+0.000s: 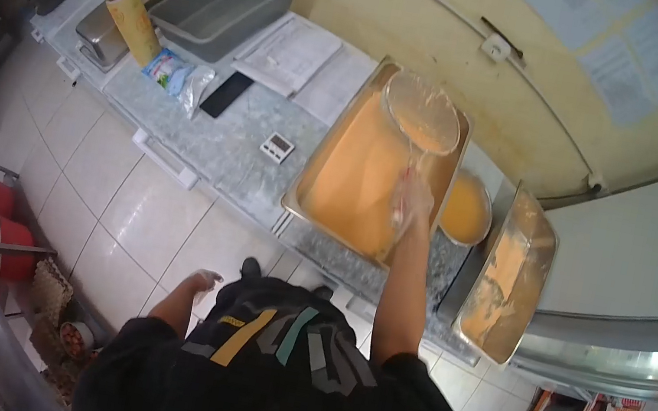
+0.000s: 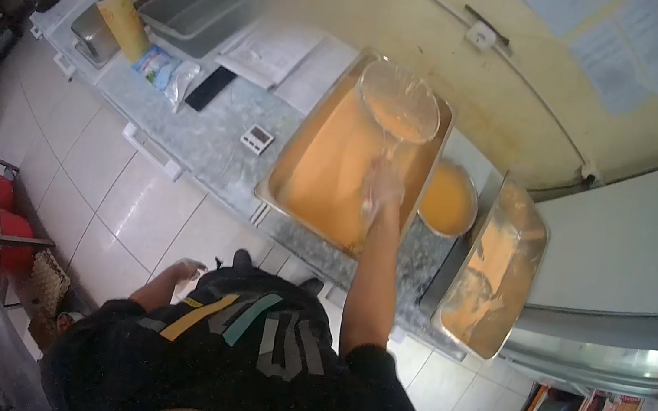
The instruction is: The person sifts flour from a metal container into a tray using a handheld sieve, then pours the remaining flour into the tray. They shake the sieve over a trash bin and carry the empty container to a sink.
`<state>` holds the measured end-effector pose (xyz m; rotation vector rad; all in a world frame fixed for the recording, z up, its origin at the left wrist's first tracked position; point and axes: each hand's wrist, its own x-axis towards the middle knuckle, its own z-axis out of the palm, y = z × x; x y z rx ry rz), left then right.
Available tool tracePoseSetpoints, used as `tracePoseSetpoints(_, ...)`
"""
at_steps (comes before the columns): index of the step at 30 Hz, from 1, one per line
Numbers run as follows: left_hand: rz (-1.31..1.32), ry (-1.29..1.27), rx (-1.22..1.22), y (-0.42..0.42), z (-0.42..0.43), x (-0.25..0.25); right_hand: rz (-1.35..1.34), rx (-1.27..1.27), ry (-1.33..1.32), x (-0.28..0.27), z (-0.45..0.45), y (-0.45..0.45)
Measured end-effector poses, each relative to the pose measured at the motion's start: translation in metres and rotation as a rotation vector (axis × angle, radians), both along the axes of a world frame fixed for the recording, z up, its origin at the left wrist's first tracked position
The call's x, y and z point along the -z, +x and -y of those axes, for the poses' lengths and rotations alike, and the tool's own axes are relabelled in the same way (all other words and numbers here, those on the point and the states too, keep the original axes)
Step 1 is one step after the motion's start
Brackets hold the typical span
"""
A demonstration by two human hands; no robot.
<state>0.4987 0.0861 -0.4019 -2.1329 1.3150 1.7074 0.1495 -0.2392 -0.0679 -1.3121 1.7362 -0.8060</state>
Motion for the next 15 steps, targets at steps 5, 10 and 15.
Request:
tracePoseSetpoints(5, -0.254, -0.225, -0.493, 0.022, -0.016, 0.072, -0.377, -0.339, -0.243, 0.021, -0.023, -0.022)
tracePoseSetpoints(10, -0.132, -0.010, -0.100, 0.021, -0.010, 0.043, -0.571, -0.355, -0.347, 0.043, -0.067, -0.036)
tracePoseSetpoints(15, -0.124, 0.258, -0.503, 0.002, 0.002, 0.004, -0.235, -0.110, 0.122, 0.055, -0.034, -0.020)
